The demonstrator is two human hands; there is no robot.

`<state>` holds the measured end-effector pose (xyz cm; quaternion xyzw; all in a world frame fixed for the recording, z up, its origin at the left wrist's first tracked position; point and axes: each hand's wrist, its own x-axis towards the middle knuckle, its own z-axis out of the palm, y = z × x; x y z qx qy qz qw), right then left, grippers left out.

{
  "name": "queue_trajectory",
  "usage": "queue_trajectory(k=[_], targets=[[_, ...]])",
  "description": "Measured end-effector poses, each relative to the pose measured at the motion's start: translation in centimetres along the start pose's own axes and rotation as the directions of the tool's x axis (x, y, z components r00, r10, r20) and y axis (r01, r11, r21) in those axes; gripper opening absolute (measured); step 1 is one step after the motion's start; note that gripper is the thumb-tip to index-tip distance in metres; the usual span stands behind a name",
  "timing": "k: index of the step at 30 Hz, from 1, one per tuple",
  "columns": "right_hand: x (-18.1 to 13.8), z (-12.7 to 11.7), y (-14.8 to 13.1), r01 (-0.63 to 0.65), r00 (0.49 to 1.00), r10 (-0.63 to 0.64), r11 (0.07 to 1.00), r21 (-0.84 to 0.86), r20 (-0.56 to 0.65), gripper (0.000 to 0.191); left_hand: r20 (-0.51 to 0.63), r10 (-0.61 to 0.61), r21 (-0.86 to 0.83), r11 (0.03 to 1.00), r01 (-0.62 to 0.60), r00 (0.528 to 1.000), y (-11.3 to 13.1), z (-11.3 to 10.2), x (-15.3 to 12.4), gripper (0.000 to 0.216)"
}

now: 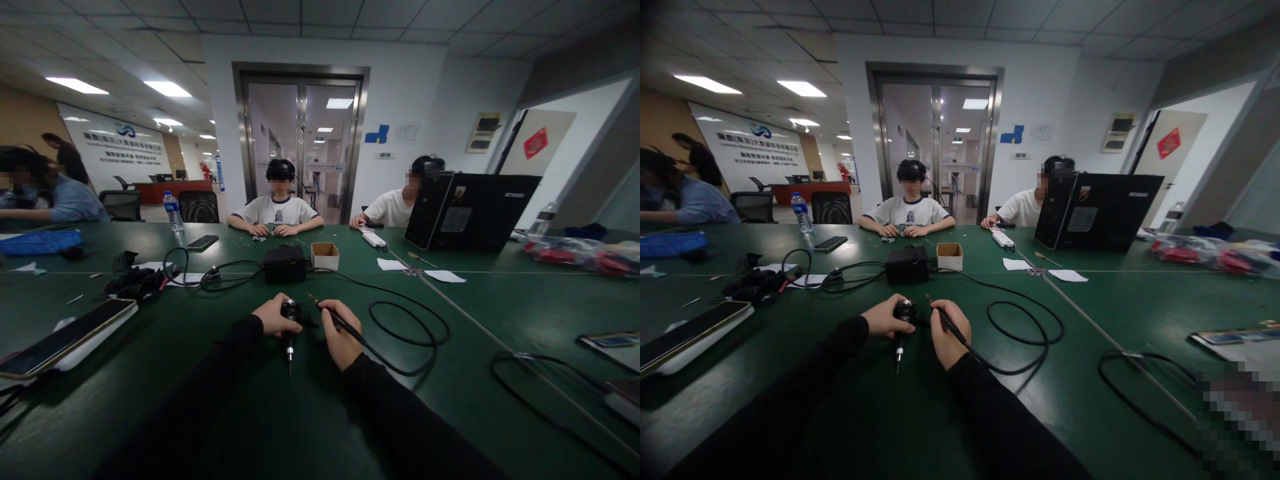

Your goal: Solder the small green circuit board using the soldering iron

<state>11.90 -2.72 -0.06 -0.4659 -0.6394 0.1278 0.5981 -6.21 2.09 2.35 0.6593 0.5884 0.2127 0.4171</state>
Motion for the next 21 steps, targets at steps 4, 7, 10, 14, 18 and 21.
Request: queue_trajectory(k=[4,7,10,14,18,21], targets=[[0.0,0.0,0.2,0.005,1.000,-0.005,1.000,-0.012,-0.005,0.016,0.004,0.023,0.017,1.000,-0.023,1.000,0.5,0.6,0.7,0.077],[0.0,0.0,0.4,0.020,1.000,-0.020,1.000,-0.018,-0.013,0.016,0.005,-0.031,0.109,0.994,0.030,1.000,0.7,0.2,1.2,0.084],[-0.1,0.1,0.4,0.034,0.999,-0.034,0.999,-0.017,-0.020,0.015,-0.134,-0.049,0.208,0.975,0.077,0.990,0.5,-0.2,2.5,0.067],[0.0,0.1,0.4,0.032,0.999,-0.032,0.999,0.001,-0.019,0.015,-0.260,0.027,0.193,0.981,0.024,0.965,-0.7,0.4,4.8,0.058],[0.0,0.1,0.4,0.019,1.000,-0.019,0.999,0.027,-0.004,0.014,-0.214,0.079,0.136,0.989,-0.050,0.974,-1.8,1.0,5.9,0.064],[0.0,0.1,0.3,0.017,1.000,-0.017,0.999,0.043,0.008,0.014,-0.159,0.140,0.161,0.980,-0.114,0.977,-2.3,0.9,5.9,0.066]])
